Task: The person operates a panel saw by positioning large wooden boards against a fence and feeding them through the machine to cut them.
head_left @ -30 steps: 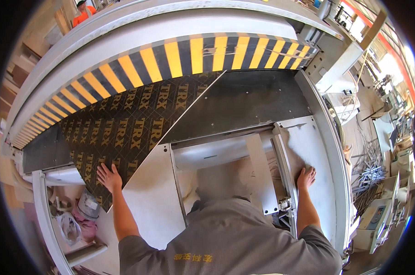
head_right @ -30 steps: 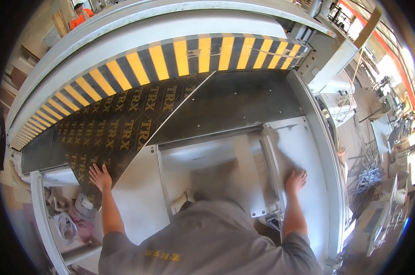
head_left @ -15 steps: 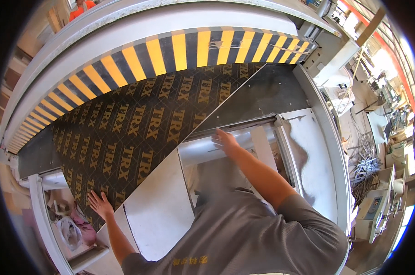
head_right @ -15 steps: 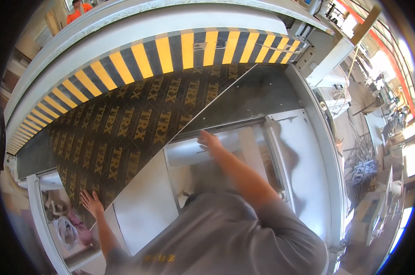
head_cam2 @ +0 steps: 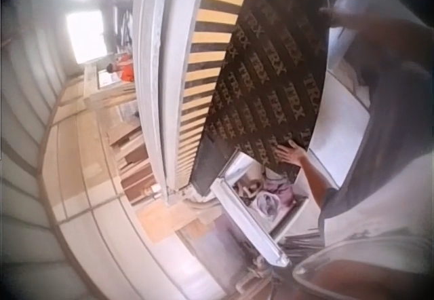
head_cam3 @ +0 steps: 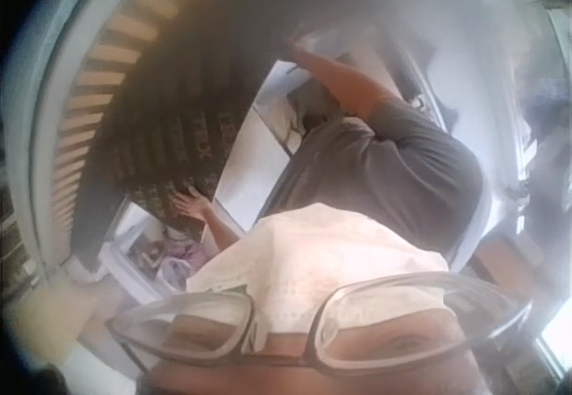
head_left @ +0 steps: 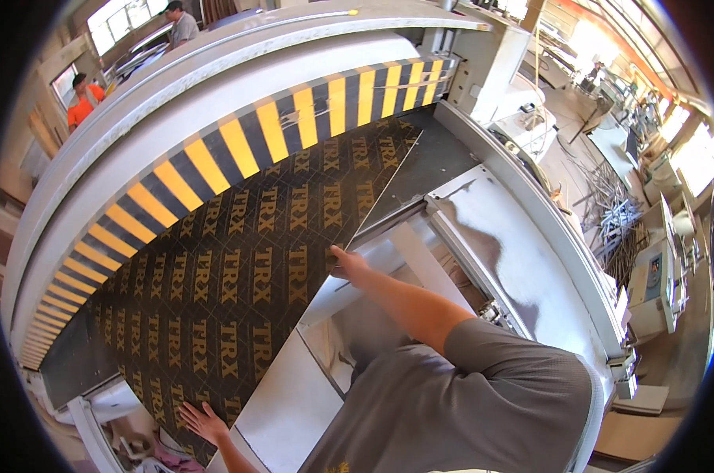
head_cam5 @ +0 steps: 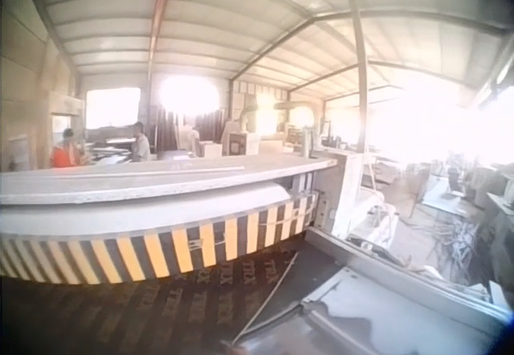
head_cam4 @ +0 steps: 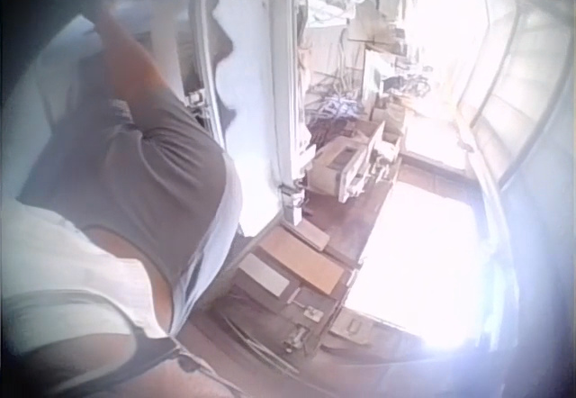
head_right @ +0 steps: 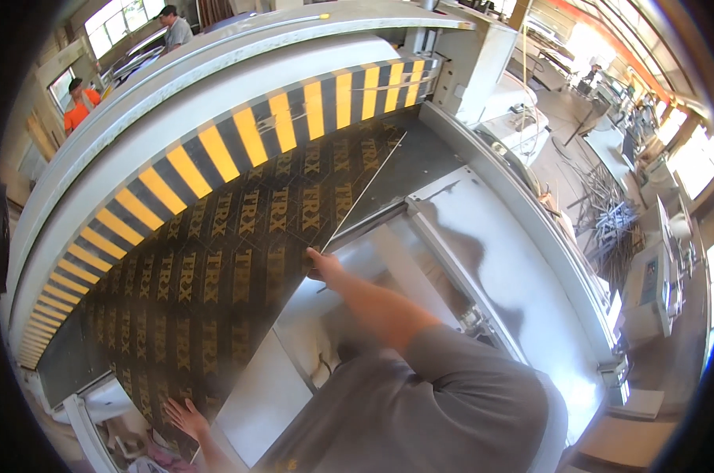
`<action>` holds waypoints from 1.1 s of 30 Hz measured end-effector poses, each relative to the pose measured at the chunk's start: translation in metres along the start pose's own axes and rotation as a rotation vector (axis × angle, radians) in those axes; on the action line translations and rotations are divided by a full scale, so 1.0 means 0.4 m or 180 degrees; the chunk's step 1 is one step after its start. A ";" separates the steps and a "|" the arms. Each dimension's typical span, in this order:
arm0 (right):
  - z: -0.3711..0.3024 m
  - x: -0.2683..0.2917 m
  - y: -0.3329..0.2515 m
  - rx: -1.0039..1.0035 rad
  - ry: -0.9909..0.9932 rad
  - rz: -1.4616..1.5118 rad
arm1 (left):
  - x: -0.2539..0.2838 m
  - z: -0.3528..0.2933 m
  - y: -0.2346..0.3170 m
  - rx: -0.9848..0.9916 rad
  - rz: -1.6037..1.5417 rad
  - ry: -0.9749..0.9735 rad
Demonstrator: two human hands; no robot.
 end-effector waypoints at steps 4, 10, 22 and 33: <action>-0.044 0.029 -0.022 0.0126 0.0319 -0.0956 | 0.029 -0.048 0.023 -0.0055 0.0136 -0.0051; -0.112 0.088 0.046 0.0298 0.0256 -0.0967 | 0.027 -0.140 0.046 -0.0249 -0.0152 -0.0135; -0.370 0.294 0.345 0.0523 -0.0464 -0.1432 | -0.028 -0.367 -0.027 -0.0428 -0.0137 -0.0440; -0.556 0.556 0.356 -0.0153 -0.0722 -0.1357 | -0.045 -0.631 0.207 -0.1428 -0.0397 0.0133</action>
Point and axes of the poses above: each hand's wrist, its own z-axis towards the middle knuckle, its own x-axis out of the back of the hand, y = z × x, the point moved 3 cm from there along z, towards the middle knuckle
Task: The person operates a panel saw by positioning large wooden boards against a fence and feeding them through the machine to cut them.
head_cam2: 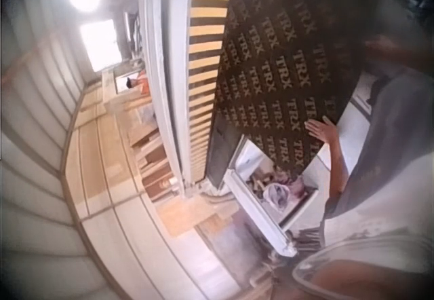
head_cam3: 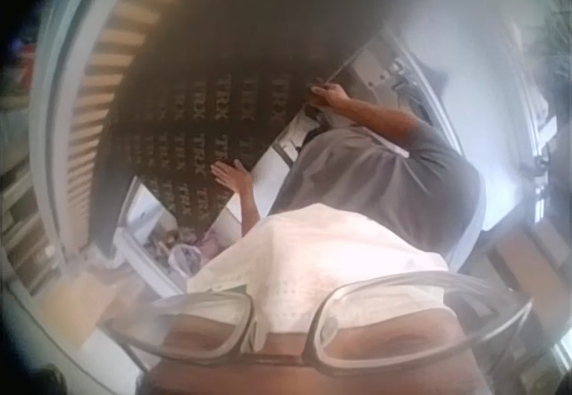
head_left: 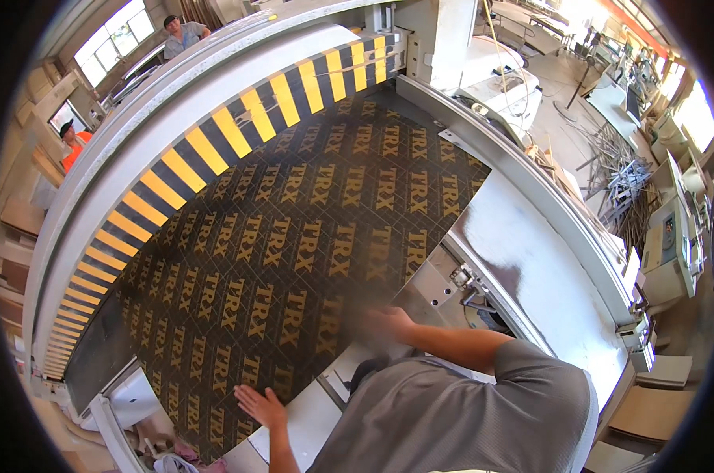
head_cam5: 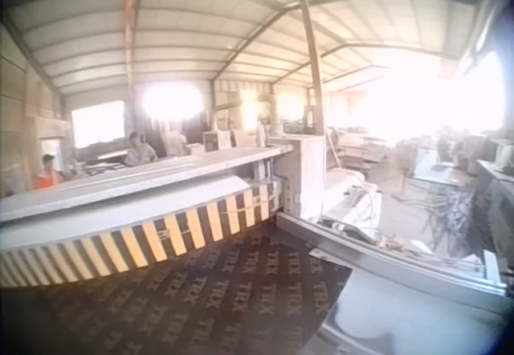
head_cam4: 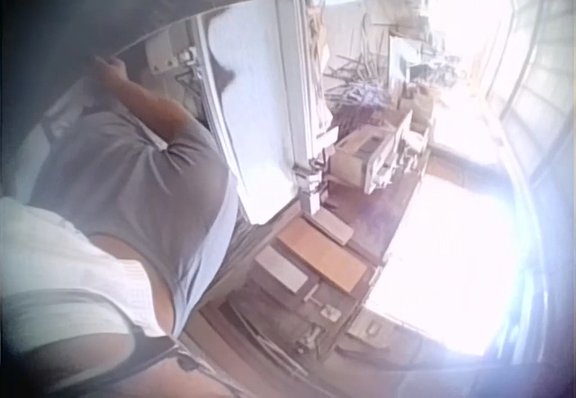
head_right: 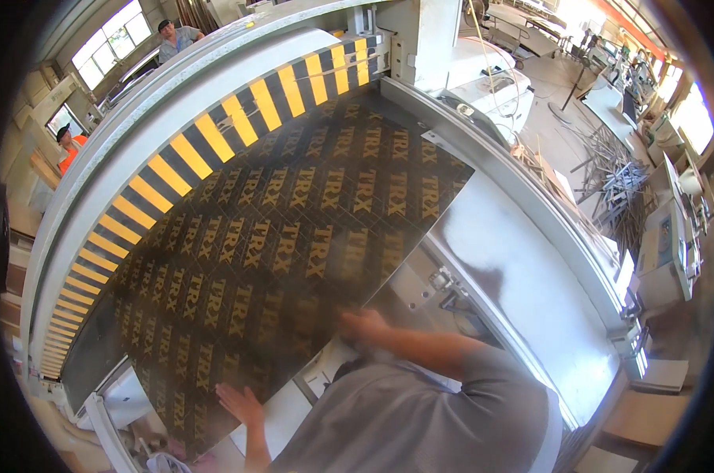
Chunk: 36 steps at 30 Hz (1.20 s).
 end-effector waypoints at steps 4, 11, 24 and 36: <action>-0.189 0.042 -0.166 0.0272 -0.0114 -0.2632 | 0.036 -0.027 0.118 -0.0432 -0.0452 0.0274; -0.122 0.231 -0.366 0.1868 0.1723 -0.3171 | 0.077 0.052 0.137 -0.0673 -0.0411 0.0526; 0.153 0.272 -0.494 0.1551 0.2532 -0.4383 | 0.120 0.306 0.220 -0.1206 -0.0542 0.0492; 0.262 0.584 -0.633 0.0509 0.3752 -0.3329 | 0.226 0.597 0.652 -0.2455 -0.0143 0.0315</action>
Point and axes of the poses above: each hand's wrist, its own z-axis towards the middle knuckle, its own x-axis out of the back of the hand, y = z × x, the point moved 3 cm from there along z, towards the middle knuckle
